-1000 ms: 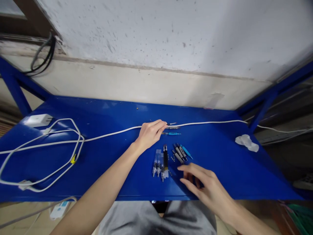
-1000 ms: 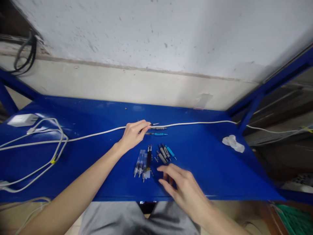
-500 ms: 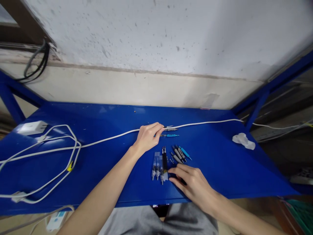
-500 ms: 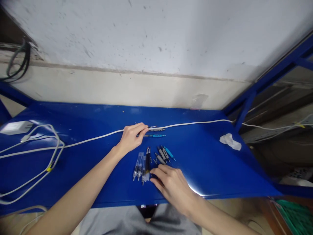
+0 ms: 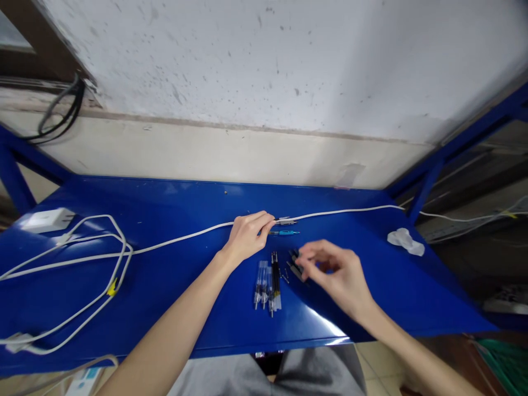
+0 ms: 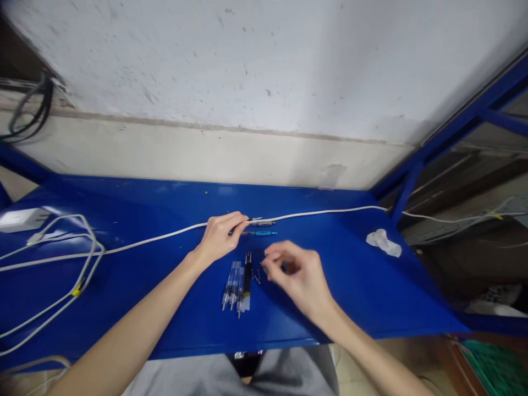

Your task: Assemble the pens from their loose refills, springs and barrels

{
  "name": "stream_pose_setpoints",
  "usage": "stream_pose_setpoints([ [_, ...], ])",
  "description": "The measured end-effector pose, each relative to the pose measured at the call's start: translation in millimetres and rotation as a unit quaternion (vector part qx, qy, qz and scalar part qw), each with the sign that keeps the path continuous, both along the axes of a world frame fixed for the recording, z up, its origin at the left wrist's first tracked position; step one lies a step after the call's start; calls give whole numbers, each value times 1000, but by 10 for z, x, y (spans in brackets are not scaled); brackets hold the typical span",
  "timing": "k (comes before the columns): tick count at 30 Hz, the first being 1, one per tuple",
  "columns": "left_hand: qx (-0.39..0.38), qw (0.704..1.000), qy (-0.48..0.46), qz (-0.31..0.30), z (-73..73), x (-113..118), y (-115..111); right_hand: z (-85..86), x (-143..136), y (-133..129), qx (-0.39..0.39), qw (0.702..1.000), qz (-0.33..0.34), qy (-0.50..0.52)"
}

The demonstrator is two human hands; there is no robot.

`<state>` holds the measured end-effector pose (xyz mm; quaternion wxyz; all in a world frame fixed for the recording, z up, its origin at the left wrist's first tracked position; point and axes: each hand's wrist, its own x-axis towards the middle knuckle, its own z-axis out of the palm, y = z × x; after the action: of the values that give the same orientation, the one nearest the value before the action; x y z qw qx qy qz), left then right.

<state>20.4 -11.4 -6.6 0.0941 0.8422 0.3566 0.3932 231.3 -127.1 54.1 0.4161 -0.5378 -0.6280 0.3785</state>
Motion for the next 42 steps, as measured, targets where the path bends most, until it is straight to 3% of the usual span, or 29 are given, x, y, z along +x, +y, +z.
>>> stream_pose_setpoints([
  [4, -5, 999, 35, 8, 25, 4, -15, 68, 62, 664, 61, 996, -48, 46],
  [7, -14, 997, 68, 31, 34, -15, -31, -95, 79, 1058, 72, 996, -24, 48],
  [9, -19, 995, 79, 51, 36, -35, -41, -254, 63, 1161, 70, 996, 10, 45],
  [13, -13, 994, 89, 59, 31, -60, -49, -496, 11, 1095, 46, 997, 57, 39],
  [16, -10, 995, 89, 49, 19, -59, -39, -551, -8, 1039, 48, 996, 61, 42],
  [32, 8, 996, 76, 44, -4, -37, -6, -525, 10, 1050, 55, 993, 41, 94],
  [42, 31, 995, 95, 13, 47, 22, -44, -508, -34, 1012, 38, 989, 83, 117],
])
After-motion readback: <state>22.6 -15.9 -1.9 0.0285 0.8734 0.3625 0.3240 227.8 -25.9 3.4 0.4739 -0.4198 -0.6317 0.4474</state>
